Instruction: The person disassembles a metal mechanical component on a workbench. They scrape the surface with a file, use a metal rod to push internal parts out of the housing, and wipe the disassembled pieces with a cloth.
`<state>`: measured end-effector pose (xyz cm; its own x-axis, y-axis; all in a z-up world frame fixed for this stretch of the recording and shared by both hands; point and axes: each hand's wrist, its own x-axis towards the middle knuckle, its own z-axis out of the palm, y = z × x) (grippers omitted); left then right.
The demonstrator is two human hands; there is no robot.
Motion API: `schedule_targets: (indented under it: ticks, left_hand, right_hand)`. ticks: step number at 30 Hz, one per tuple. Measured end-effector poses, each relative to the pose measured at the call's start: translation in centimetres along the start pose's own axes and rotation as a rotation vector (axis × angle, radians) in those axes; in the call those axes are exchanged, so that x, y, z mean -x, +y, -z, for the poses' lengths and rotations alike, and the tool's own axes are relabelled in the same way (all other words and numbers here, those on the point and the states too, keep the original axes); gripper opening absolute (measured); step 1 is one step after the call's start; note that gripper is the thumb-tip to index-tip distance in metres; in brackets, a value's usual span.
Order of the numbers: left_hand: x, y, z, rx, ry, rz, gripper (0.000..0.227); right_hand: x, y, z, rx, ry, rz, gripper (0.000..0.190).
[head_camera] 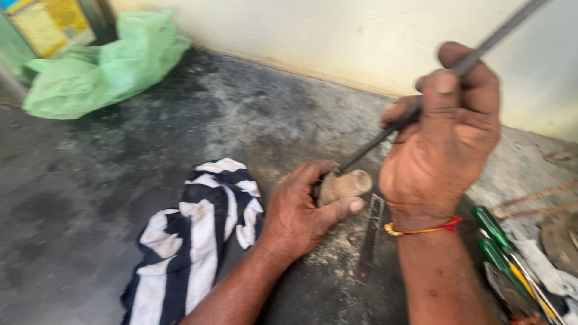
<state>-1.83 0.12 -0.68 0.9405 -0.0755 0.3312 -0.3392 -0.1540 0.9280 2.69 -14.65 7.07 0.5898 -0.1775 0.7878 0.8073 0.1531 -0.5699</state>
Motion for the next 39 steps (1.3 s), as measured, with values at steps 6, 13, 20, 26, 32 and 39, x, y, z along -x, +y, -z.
schedule_targets:
  ticks: [6,13,20,26,32,39]
  left_hand:
    - [-0.1,0.3,0.0,-0.003,-0.068,0.153,0.067]
    - [0.1,-0.4,0.0,0.009,-0.009,0.026,0.068]
    - [0.3,-0.3,-0.1,0.009,-0.028,0.053,0.066]
    - [0.2,-0.7,-0.2,-0.041,0.017,-0.006,0.064]
    - [-0.2,-0.6,-0.1,0.054,-0.041,0.166,0.068]
    - [-0.4,0.4,0.0,0.082,-0.025,0.19,0.066]
  right_hand:
    - [0.9,-0.6,0.0,0.058,-0.019,0.035,0.025]
    - [0.4,-0.9,1.0,0.121,0.03,0.08,0.015]
    - [0.5,-1.2,0.7,0.084,-0.016,-0.102,0.03]
    - [1.1,0.0,1.1,0.29,-0.118,0.061,0.028]
    - [1.5,0.5,1.3,0.134,-0.073,0.034,0.023]
    - [2.2,0.3,0.0,0.15,-0.145,-0.056,0.045]
